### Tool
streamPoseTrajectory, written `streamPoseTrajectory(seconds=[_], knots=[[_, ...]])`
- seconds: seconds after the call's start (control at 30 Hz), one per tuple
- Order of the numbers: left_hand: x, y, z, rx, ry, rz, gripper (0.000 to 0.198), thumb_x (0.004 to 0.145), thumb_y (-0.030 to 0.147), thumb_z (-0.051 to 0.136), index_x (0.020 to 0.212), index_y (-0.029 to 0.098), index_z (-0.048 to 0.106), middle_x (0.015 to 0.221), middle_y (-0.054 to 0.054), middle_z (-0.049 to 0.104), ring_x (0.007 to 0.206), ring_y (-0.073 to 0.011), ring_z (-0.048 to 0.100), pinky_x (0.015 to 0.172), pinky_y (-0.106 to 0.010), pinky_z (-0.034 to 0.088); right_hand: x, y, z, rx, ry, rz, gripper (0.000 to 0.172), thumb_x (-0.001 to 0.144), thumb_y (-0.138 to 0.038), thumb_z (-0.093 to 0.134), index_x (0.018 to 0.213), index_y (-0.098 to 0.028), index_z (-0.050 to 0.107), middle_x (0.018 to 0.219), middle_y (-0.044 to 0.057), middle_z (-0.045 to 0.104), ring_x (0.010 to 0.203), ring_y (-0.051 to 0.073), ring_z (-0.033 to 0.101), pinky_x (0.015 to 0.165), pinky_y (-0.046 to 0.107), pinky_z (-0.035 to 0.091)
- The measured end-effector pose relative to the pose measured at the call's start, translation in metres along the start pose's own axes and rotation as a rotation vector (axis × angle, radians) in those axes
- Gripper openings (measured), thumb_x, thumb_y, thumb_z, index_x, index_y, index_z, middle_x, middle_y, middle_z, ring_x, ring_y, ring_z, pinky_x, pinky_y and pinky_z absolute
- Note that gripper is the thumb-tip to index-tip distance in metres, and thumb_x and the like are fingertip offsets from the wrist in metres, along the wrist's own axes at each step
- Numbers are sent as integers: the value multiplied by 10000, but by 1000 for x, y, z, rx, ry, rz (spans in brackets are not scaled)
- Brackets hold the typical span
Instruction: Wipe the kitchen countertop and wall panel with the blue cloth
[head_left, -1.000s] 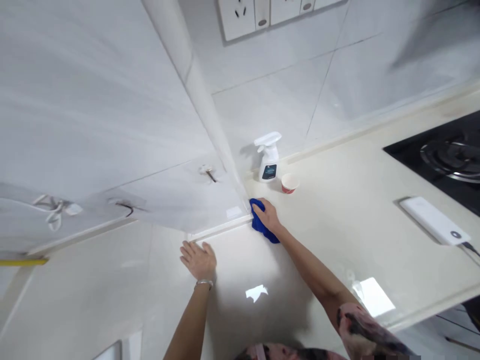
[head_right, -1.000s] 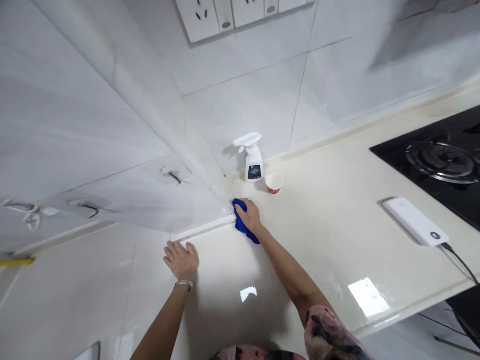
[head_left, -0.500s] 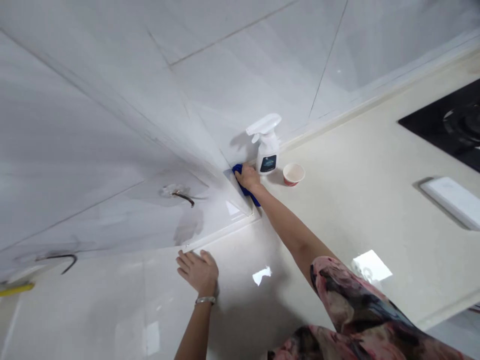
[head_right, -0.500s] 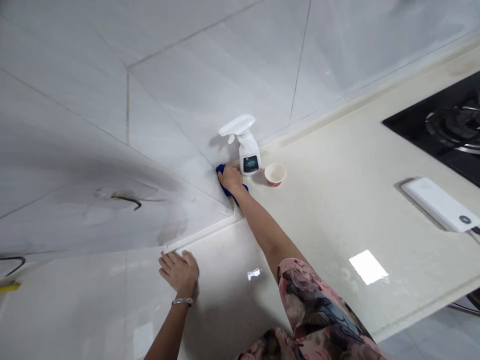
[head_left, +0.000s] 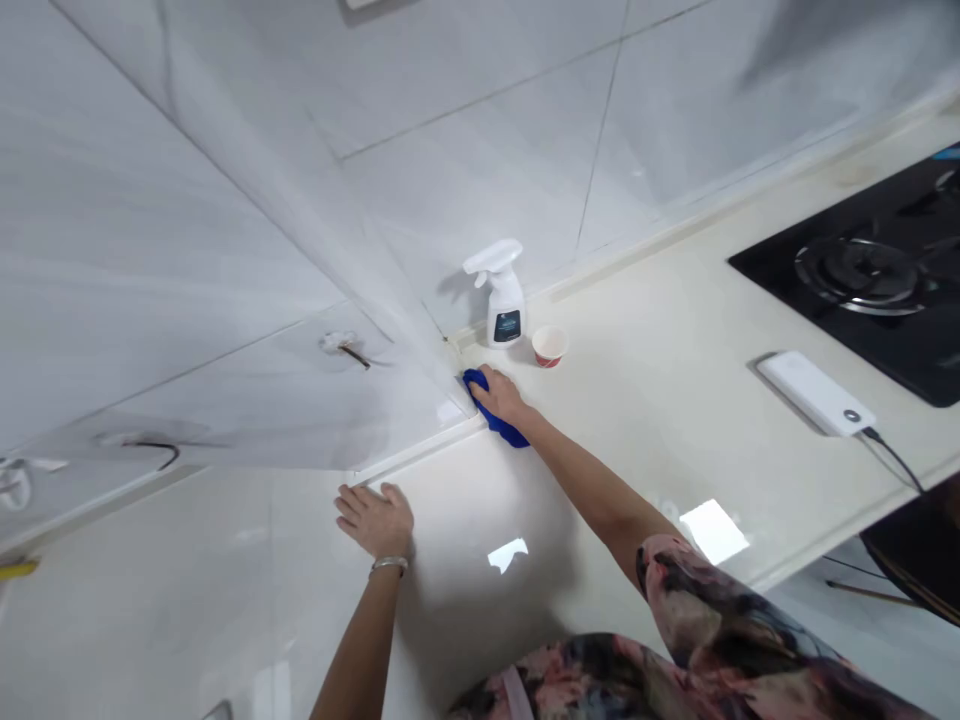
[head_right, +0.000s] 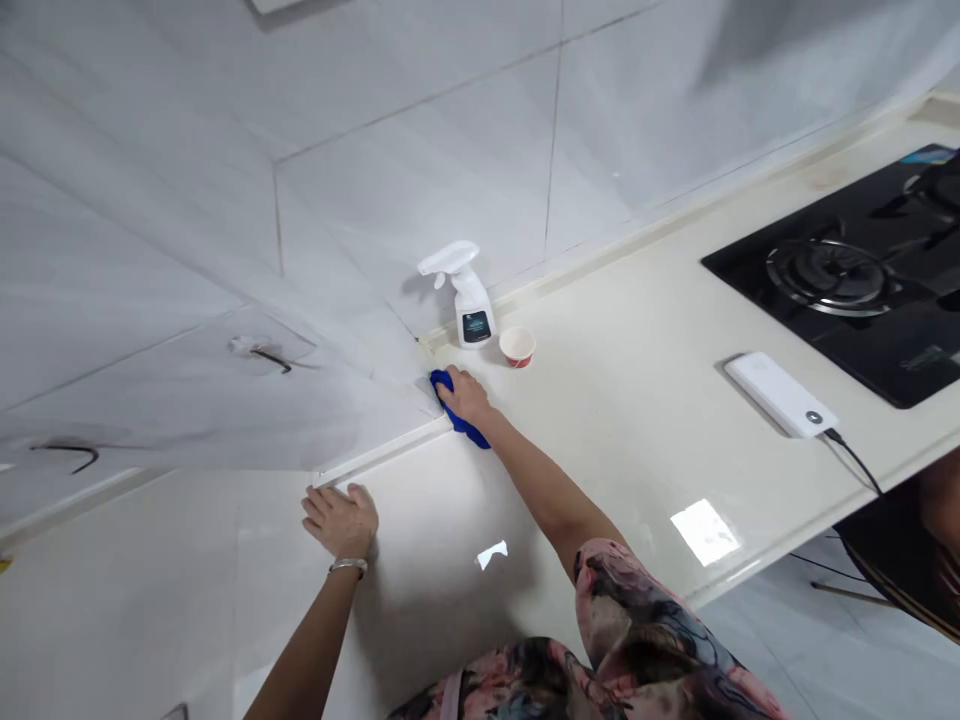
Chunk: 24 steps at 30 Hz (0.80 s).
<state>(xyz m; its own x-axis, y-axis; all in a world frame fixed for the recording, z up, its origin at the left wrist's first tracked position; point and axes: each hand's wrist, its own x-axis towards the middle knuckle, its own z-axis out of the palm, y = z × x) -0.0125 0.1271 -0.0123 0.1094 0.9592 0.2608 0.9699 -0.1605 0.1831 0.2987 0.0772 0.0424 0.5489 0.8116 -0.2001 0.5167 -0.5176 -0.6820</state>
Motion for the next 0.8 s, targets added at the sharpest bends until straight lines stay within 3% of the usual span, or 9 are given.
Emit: streamPoseTrajectory(seconds=[0.2,0.33,0.4,0.43,0.5,0.6,0.7,0.8], knots=[[0,4,-3,14,-50,-35,740,995,388,351,1533,-115,427,1634,-348,362,1576,-450,289,1273,-652,252,-73,22,7,-124,-84,-70,375,1063,-387,452,1413,-261,495,1259,116,667,1060,250,679,903,352,533],[1,6,-5,10,-49,-48,723,992,381,363,1544,-80,437,1633,-336,375,1580,-436,295,1274,-644,257,-147,34,22,-185,-185,-133,369,927,-321,673,1286,-290,594,1329,130,632,1051,280,673,849,385,551],[1,6,-6,3,-56,-53,722,990,379,364,1536,-87,444,1629,-338,379,1578,-438,298,1273,-646,260,-186,49,27,-213,-231,-230,385,930,-331,661,1308,-305,593,1315,115,625,1107,281,654,885,399,555],[1,5,-6,0,-58,-53,722,988,378,365,1530,-92,449,1629,-339,379,1576,-441,299,1272,-648,262,-201,58,27,-229,-199,-235,383,954,-341,627,1333,-312,586,1311,118,621,1126,283,644,916,415,554],[1,4,-5,-8,-54,-40,718,987,378,368,1525,-90,456,1631,-341,373,1576,-445,296,1269,-655,263,-217,75,21,-307,-77,-75,319,981,-322,564,1296,-316,610,1259,141,624,1095,298,646,883,429,563],[-1,2,-3,-16,-49,-21,717,996,383,364,1532,-85,449,1637,-346,358,1584,-445,277,1270,-667,250,-198,87,1,-438,61,151,269,1027,-330,451,1218,-306,639,1180,172,622,995,326,658,741,431,569],[-2,1,-1,-5,-55,-20,730,1007,392,341,1531,-109,433,1646,-348,339,1593,-445,252,1280,-663,229,-140,74,-13,-468,91,179,290,1044,-293,401,1216,-243,629,1219,187,608,985,325,655,719,425,570],[-1,0,0,7,-60,-13,733,1004,391,334,1514,-124,443,1644,-352,339,1592,-449,251,1283,-657,225,-72,46,-10,-448,96,141,299,1057,-269,403,1270,-227,609,1279,178,595,1036,298,637,800,404,575]])
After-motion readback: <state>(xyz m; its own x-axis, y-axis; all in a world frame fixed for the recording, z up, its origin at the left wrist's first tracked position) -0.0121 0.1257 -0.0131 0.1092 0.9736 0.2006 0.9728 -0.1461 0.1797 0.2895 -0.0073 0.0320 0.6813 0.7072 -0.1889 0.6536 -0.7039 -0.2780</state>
